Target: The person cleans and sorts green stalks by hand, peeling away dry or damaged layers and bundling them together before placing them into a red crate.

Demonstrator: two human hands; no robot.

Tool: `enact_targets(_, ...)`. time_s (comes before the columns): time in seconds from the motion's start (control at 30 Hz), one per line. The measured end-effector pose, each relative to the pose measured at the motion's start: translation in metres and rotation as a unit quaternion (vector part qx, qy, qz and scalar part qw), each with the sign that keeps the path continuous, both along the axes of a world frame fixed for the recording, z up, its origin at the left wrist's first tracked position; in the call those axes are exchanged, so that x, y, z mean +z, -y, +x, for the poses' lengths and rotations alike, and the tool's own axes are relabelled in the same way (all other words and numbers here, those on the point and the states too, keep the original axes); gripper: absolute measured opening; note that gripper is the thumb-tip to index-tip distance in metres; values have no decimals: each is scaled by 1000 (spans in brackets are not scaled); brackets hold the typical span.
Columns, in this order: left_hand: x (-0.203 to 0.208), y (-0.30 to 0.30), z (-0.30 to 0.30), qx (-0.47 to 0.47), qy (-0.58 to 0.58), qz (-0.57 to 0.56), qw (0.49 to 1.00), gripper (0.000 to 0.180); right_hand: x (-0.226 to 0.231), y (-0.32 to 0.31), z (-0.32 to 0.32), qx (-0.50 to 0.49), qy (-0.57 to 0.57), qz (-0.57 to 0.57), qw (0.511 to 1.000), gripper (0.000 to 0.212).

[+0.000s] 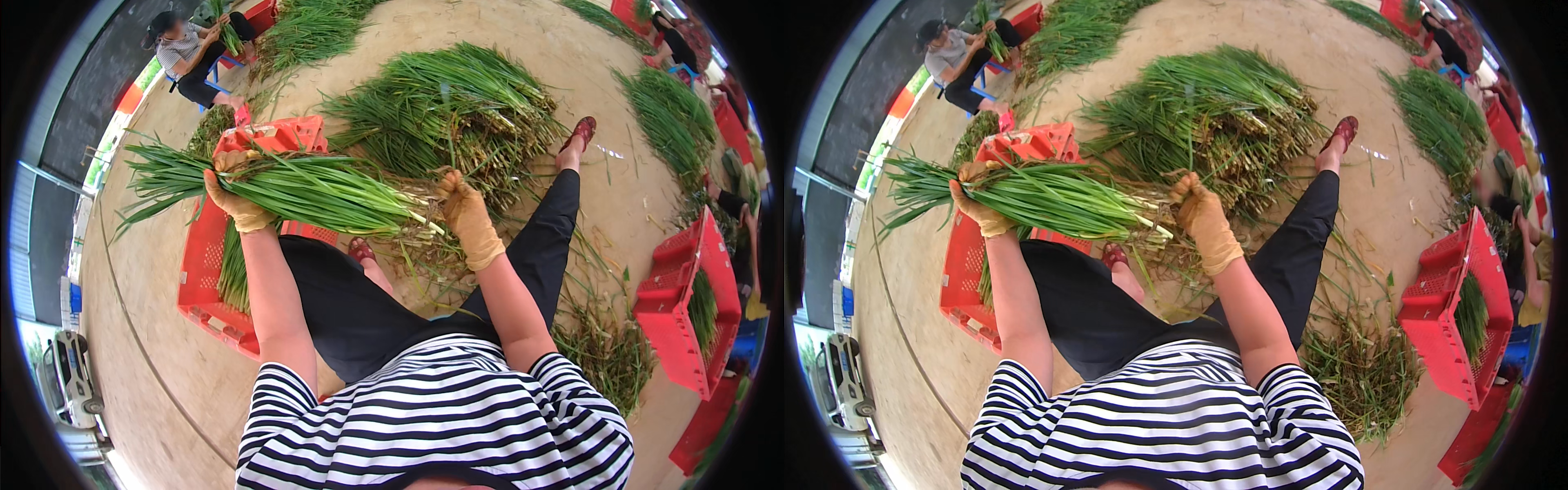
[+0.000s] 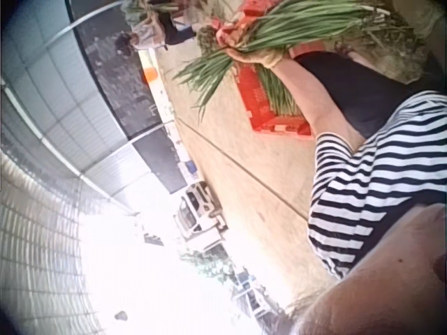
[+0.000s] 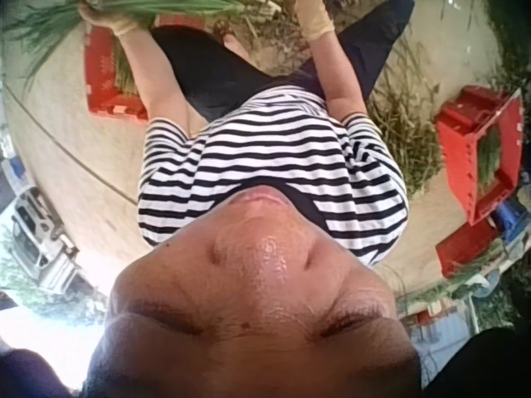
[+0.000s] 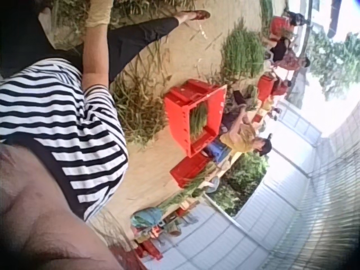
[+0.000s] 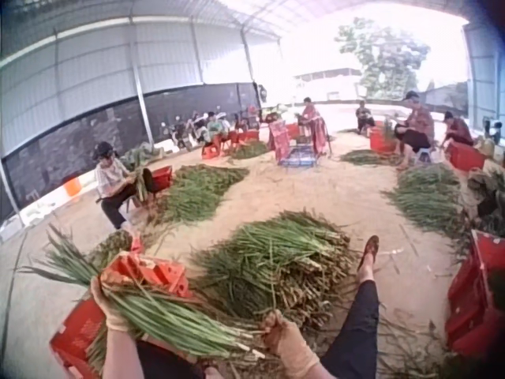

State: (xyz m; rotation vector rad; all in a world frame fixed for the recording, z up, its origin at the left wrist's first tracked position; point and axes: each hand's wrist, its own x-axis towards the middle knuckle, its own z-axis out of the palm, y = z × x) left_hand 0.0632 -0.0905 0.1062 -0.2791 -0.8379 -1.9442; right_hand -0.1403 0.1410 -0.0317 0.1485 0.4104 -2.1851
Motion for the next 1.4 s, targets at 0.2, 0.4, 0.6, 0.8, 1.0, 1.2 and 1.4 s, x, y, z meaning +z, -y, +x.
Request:
enact_targets(0.2,-4,18,10,-39,-37,-3,999,28,-1,-43,-38,75,-15,-9,997,32)
enact_targets(0.4,-3,16,8,-48,-36,-14,998,29,20,-46,-33,90,-320,296,896,41)
enact_targets(0.6,0,11,-10,-107,-34,11,994,26,11,20,9,265,-489,142,819,52)
enact_targets(0.8,-2,-5,-16,143,208,154,955,20,23,-12,6,269,-243,209,908,28)
enact_targets(1.0,-6,29,2,120,118,126,978,23,-56,-86,-61,113,-192,117,968,30)
enact_targets(1.2,-6,19,-20,181,153,166,957,21,25,-47,-8,235,-383,231,863,41)
enact_targets(1.4,-1,17,-21,201,174,202,943,20,19,-17,13,205,-359,182,892,20)
